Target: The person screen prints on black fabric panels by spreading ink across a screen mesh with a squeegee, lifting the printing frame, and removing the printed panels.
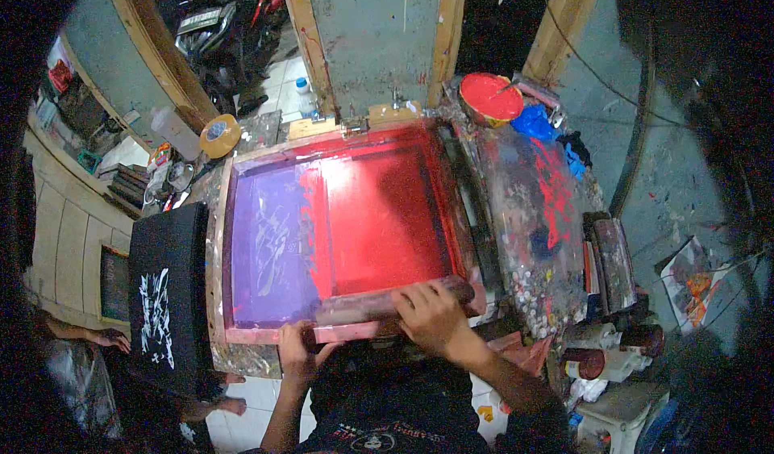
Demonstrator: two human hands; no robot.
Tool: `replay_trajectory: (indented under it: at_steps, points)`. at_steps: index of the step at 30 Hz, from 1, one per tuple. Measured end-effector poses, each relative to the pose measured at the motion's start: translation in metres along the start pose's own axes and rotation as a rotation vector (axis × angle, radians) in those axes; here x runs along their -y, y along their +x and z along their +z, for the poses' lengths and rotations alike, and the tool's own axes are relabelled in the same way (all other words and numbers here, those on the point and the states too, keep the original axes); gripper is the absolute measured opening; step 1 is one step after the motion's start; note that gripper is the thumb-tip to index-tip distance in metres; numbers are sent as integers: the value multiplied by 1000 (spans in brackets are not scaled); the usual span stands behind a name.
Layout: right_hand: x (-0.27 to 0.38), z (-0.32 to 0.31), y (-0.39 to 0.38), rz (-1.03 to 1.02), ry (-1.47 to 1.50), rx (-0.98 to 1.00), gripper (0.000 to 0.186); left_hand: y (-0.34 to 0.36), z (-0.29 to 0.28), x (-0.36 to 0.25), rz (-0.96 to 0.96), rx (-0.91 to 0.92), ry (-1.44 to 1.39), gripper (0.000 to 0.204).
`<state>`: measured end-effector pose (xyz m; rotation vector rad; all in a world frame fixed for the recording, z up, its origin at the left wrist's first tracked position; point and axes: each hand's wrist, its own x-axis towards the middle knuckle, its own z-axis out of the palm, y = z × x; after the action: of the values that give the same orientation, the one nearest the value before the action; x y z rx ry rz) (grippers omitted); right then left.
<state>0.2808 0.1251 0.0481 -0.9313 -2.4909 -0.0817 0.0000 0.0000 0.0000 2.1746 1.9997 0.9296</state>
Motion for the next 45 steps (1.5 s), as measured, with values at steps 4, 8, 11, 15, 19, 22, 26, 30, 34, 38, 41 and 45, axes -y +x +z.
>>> replay_trajectory:
  at_steps: [4, 8, 11, 15, 19, 22, 26, 30, 34, 38, 41, 45]
  points:
    - [-14, -13, 29, -13, -42, 121, 33, 6, -1, -4, 14, -51, -13, 64]
    - [-10, -12, 26, -15, -61, 175, 34, 8, 2, 0, -6, -56, -30, 62]
    - [2, -14, 13, -19, -51, 141, 30, 7, -2, -1, 14, -57, -35, 60]
    - [9, -15, 5, -5, -39, 49, 20, 8, -6, 0, 1, -43, -77, 59]
    - [9, -18, 5, 15, -14, 60, 22, 5, -4, 1, -12, -45, -77, 59]
    - [9, -16, 1, 49, 43, 94, 31, 7, -3, 1, -10, -44, -83, 59]
    - [8, -18, 4, 60, 82, 97, 31, 3, -2, 4, -25, -29, -97, 60]
    - [10, -15, 3, 62, 84, 90, 28, -1, -1, 10, -63, 6, -102, 61]
    - [7, -14, 3, 61, 98, 97, 27, -5, 4, 15, -100, 49, -145, 62]
    - [0, -13, 8, 34, 78, 93, 24, -8, 6, 18, -130, 93, -103, 63]
    - [-6, -9, 15, 10, 5, 99, 19, -1, 2, 10, -101, 60, -78, 64]
    - [-13, -7, 26, -24, -56, 90, 13, -4, 3, 12, -153, 78, -105, 64]
